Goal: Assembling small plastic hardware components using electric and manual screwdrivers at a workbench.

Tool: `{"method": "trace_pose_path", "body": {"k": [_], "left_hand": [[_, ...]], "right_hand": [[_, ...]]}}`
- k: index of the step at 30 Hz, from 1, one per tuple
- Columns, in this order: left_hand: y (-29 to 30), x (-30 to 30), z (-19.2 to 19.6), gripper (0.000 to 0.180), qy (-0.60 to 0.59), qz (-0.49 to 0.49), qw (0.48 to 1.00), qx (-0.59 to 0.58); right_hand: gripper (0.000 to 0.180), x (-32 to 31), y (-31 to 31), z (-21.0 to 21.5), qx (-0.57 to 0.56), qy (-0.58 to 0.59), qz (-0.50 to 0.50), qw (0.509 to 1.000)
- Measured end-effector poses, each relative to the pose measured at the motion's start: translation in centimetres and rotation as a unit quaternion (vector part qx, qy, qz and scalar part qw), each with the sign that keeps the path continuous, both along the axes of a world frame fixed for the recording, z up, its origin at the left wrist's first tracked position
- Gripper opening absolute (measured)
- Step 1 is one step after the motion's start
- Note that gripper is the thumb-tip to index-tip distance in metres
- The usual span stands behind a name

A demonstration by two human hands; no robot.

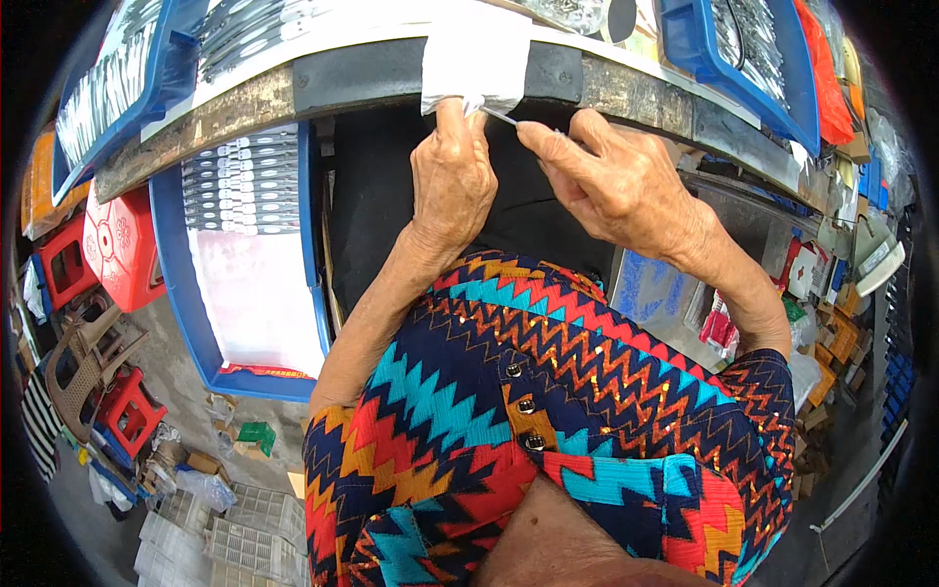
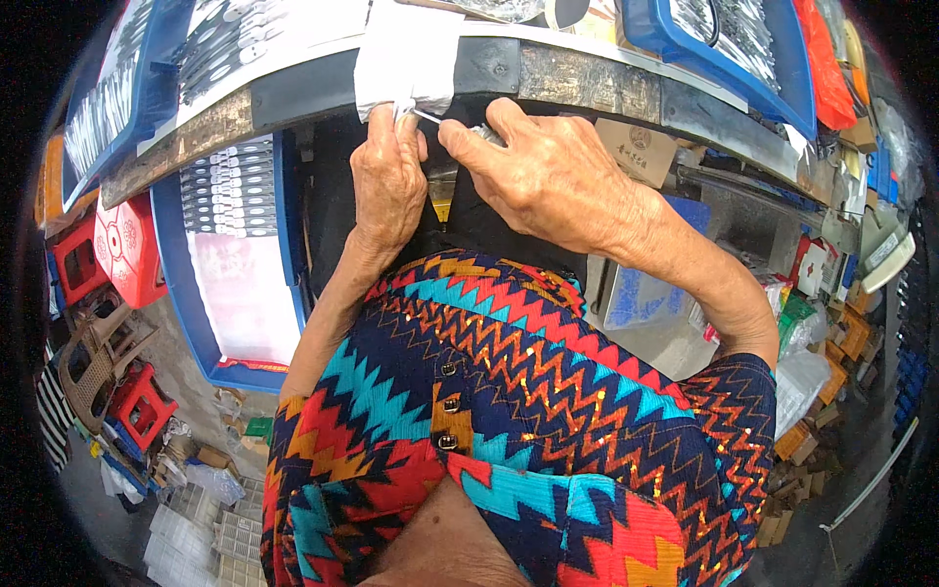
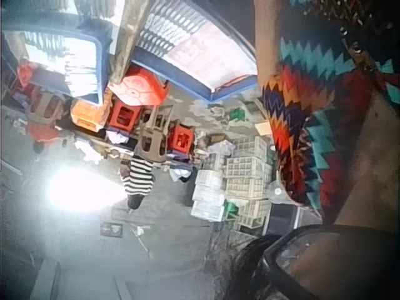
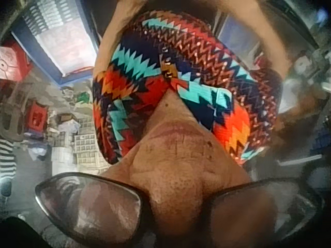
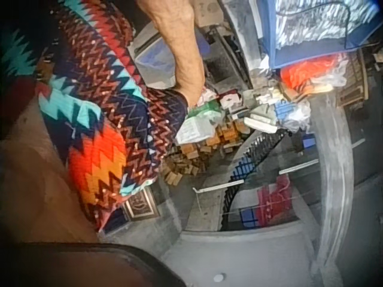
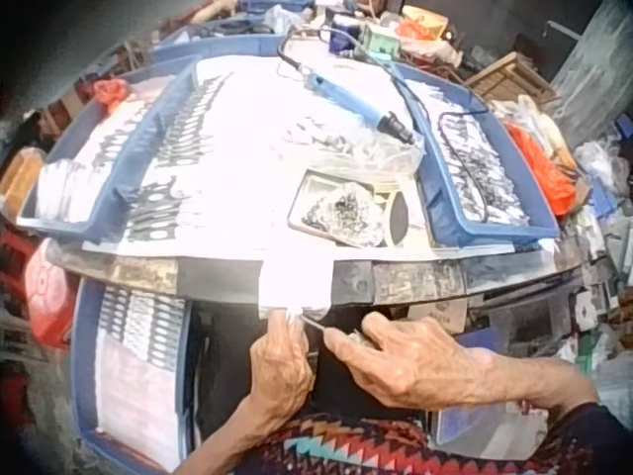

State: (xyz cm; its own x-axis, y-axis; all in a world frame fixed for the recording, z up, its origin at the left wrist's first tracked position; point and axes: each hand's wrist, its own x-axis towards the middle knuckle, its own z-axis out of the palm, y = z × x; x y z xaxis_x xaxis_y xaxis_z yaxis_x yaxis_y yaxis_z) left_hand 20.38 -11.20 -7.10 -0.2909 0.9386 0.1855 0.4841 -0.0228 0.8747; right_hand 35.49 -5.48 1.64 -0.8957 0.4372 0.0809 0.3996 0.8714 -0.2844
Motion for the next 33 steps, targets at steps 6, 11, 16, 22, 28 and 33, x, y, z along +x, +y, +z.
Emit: {"method": "trace_pose_path", "body": {"k": [6, 11, 16, 22, 28, 33], "left_hand": [[0.1, -0.1, -0.5, 0.009, 0.005, -0.005, 1.000, 0.011], [0.2, 0.2, -0.6, 0.013, 0.011, -0.002, 0.999, 0.035], [0.1, 0.2, -0.8, 0.010, 0.026, 0.009, 0.999, 0.043], [0.4, 0.0, -0.6, 0.009, 0.077, 0.009, 0.996, 0.051], [0.2, 0.4, -0.6, 0.012, 0.057, 0.019, 0.997, 0.041], [0.1, 0.3, -0.2, 0.011, 0.047, 0.019, 0.998, 0.035]], "right_hand": [[0.038, -0.2, 0.2, -0.1, -0.076, -0.001, -0.018, 0.997], [0.031, -0.4, -0.3, -1.0, -0.143, 0.061, -0.069, 0.985], [0.024, -0.9, -1.1, -0.4, -0.508, 0.214, -0.302, 0.778], [0.028, -0.2, -1.4, -1.7, -0.781, 0.329, -0.341, 0.407], [0.021, -0.3, -1.0, -2.4, -0.369, 0.226, -0.212, 0.876], [0.021, -0.3, -1.9, -2.1, -0.088, 0.123, -0.138, 0.979]]}}
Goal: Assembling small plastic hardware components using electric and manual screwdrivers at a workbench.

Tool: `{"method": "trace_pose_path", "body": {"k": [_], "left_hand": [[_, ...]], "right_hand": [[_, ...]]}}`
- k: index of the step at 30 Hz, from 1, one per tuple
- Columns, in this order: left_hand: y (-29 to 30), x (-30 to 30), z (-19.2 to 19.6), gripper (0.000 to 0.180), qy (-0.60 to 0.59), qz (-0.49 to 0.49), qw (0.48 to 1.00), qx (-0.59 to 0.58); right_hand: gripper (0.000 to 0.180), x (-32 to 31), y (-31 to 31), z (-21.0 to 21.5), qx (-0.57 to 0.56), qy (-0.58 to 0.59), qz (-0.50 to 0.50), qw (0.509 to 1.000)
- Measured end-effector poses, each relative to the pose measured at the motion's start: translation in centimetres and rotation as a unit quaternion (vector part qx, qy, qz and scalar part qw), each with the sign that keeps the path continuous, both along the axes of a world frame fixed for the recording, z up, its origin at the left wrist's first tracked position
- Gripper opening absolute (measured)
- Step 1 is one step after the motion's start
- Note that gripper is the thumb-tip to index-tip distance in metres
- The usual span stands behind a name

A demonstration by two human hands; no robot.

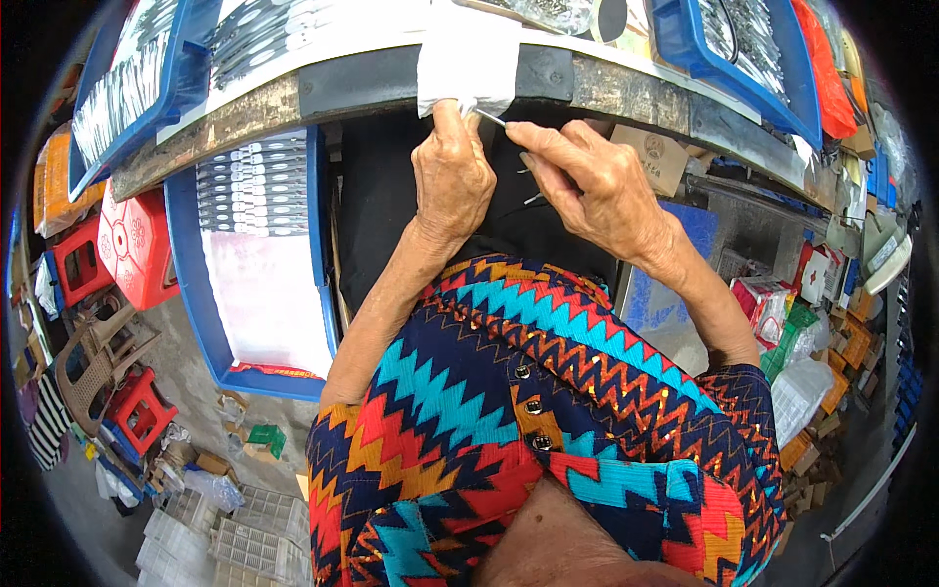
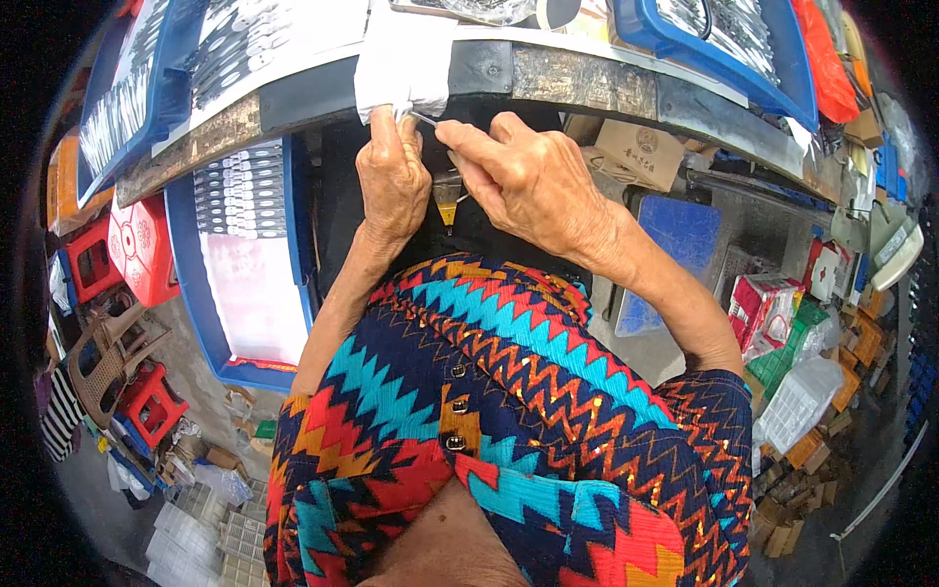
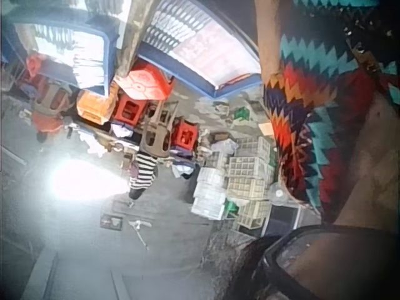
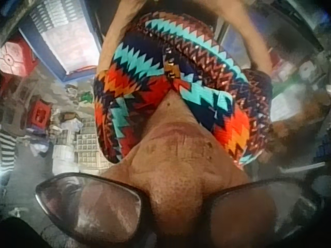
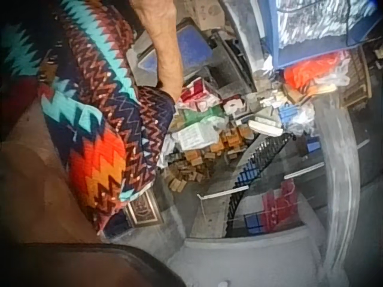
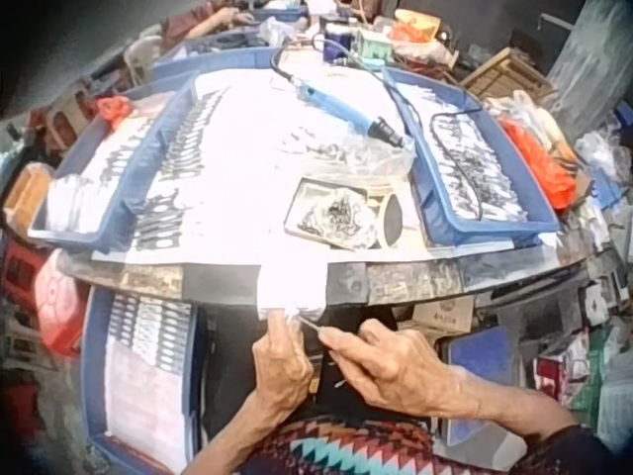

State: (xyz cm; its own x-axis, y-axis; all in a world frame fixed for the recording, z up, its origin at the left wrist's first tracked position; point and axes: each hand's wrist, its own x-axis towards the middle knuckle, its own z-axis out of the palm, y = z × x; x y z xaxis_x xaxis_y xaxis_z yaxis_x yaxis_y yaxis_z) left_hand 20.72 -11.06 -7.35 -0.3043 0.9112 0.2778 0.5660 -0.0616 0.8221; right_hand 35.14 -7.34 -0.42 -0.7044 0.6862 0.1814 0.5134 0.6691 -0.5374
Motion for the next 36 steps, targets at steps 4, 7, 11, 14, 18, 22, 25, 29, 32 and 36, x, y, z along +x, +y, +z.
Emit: {"method": "trace_pose_path", "body": {"k": [4, 7, 11, 14, 18, 22, 25, 29, 32, 36], "left_hand": [[0.1, -0.1, 0.0, 0.009, -0.005, -0.010, 1.000, -0.001], [0.1, 0.0, -0.6, 0.007, -0.005, -0.007, 1.000, 0.010], [0.1, 0.0, -0.8, 0.008, -0.004, -0.003, 1.000, -0.002], [0.1, 0.1, -0.9, 0.011, -0.006, -0.003, 1.000, 0.016], [0.0, 0.2, -1.0, 0.012, -0.001, 0.002, 1.000, 0.013], [0.1, 0.3, -1.0, 0.012, -0.003, 0.000, 1.000, 0.024], [0.1, 0.2, -1.0, 0.013, 0.000, 0.006, 1.000, 0.023], [0.2, 0.3, -1.1, 0.013, 0.001, 0.013, 0.999, 0.036], [0.4, 0.5, -1.3, 0.013, 0.010, 0.014, 0.999, 0.037], [0.5, 0.4, -1.0, 0.011, 0.025, 0.022, 0.998, 0.045]], "right_hand": [[0.023, -0.1, 0.7, -0.6, -0.035, 0.050, 0.017, 0.998], [0.022, -0.2, 0.9, -0.4, -0.092, 0.069, 0.011, 0.993], [0.020, -0.6, 0.7, 0.6, -0.216, 0.089, -0.048, 0.971], [0.026, -0.6, 0.2, 0.5, -0.300, 0.117, -0.092, 0.942], [0.021, -0.9, 0.6, 1.7, -0.447, 0.111, -0.167, 0.872], [0.025, -0.7, 0.7, 1.5, -0.583, 0.181, -0.215, 0.763], [0.028, -0.5, 0.9, 1.1, -0.643, 0.234, -0.219, 0.695], [0.030, -0.2, 1.0, 0.8, -0.715, 0.277, -0.247, 0.592], [0.032, 0.3, 1.2, 0.0, -0.765, 0.328, -0.233, 0.503], [0.034, 0.6, 1.0, -0.8, -0.825, 0.411, -0.187, 0.339]]}}
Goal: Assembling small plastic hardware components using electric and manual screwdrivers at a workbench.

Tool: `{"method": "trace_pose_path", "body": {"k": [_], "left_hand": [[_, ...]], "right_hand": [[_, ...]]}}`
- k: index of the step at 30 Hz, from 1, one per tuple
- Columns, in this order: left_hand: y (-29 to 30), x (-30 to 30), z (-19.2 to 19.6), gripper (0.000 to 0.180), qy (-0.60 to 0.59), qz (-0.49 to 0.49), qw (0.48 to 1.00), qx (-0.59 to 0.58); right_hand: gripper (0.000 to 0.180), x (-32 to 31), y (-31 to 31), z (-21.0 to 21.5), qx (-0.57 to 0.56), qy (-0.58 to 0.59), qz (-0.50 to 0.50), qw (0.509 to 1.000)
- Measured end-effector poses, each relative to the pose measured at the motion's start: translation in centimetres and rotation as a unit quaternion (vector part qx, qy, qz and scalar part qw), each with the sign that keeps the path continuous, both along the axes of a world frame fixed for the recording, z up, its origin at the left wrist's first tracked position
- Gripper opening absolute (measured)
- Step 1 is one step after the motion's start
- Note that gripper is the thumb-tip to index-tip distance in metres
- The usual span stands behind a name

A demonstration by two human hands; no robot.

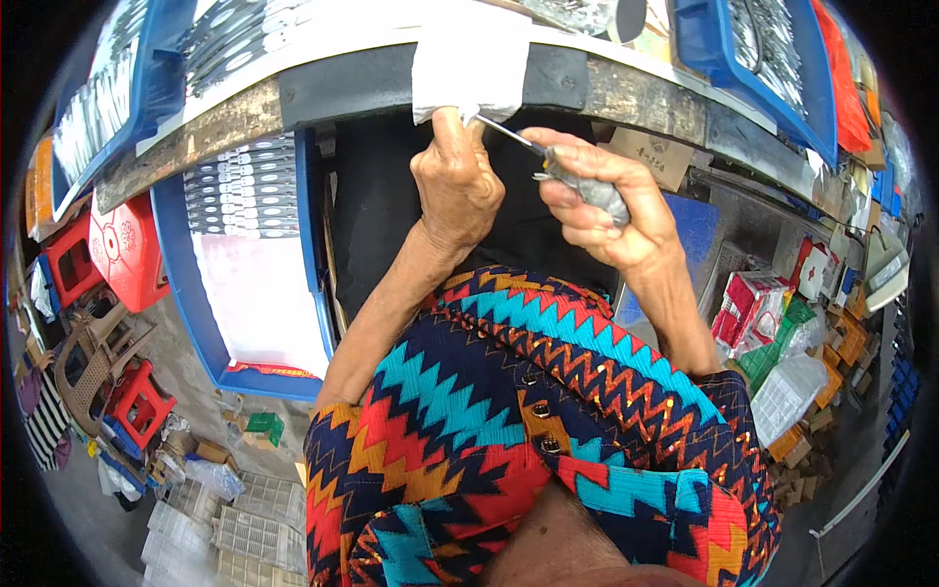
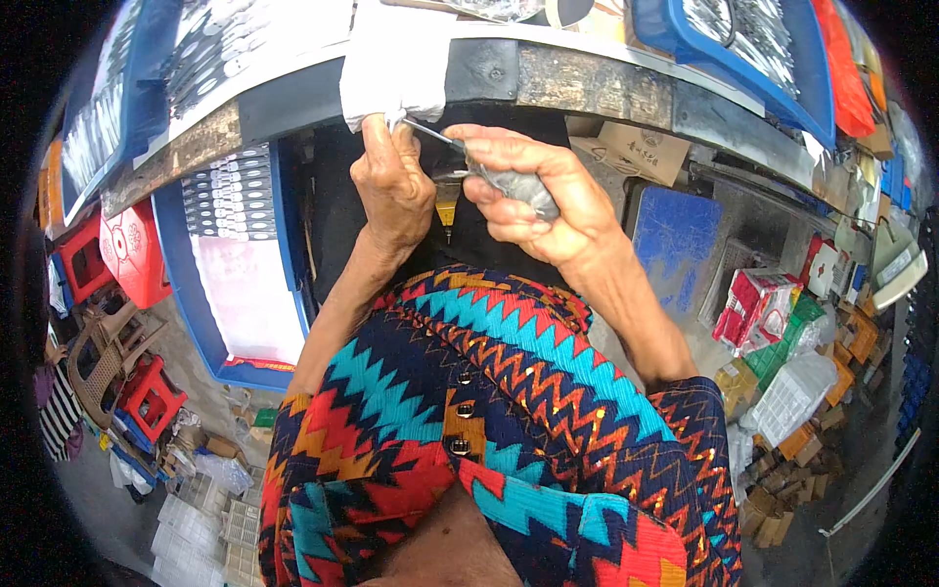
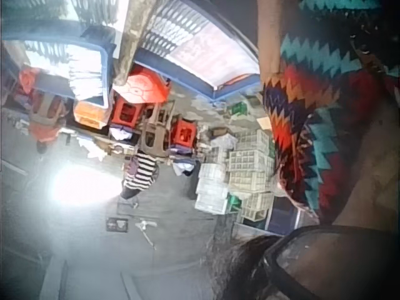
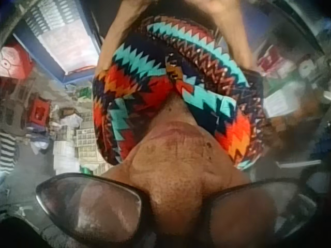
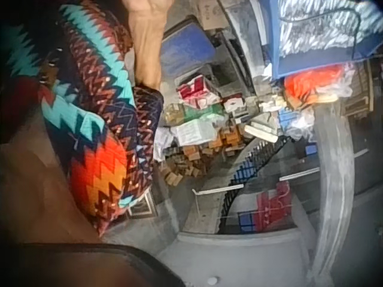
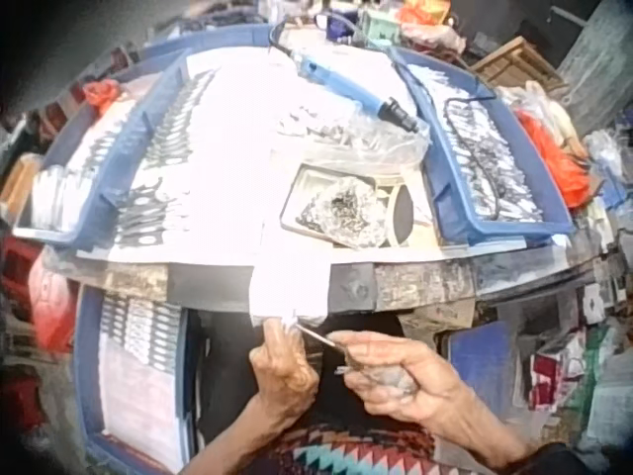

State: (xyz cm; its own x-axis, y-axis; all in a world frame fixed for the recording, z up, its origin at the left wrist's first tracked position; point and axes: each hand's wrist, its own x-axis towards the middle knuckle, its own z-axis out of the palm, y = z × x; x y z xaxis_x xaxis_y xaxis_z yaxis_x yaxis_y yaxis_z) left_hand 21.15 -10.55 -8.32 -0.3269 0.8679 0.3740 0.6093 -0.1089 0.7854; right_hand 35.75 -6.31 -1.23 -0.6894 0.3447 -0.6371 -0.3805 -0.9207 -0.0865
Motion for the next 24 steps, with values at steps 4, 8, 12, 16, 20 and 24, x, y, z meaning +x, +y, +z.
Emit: {"method": "trace_pose_path", "body": {"k": [4, 8, 12, 16, 20, 24], "left_hand": [[-0.2, -0.1, -0.1, 0.009, -0.006, 0.000, 1.000, -0.002], [-0.3, -0.1, -0.3, 0.010, 0.011, -0.002, 1.000, 0.013], [-0.4, 0.0, -0.2, 0.011, -0.005, -0.005, 1.000, -0.002], [-0.2, 0.1, -0.4, 0.010, -0.008, -0.006, 1.000, 0.004], [-0.2, 0.0, -0.5, 0.008, -0.012, -0.002, 1.000, -0.005], [-0.2, -0.1, -0.6, 0.008, 0.001, -0.002, 1.000, 0.002]], "right_hand": [[0.032, -0.5, -0.6, 0.2, 0.206, -0.132, 0.047, 0.968], [0.021, -0.7, -1.0, 0.8, 0.581, -0.358, 0.156, 0.714], [0.020, -0.7, -1.0, -0.6, 0.830, -0.421, 0.094, 0.352], [0.019, -0.9, -0.7, -0.6, 0.802, -0.412, 0.136, 0.410], [0.016, -1.2, -0.7, -0.1, 0.773, -0.375, 0.104, 0.501], [0.020, -1.2, -0.8, 0.9, 0.617, -0.370, 0.144, 0.680]]}}
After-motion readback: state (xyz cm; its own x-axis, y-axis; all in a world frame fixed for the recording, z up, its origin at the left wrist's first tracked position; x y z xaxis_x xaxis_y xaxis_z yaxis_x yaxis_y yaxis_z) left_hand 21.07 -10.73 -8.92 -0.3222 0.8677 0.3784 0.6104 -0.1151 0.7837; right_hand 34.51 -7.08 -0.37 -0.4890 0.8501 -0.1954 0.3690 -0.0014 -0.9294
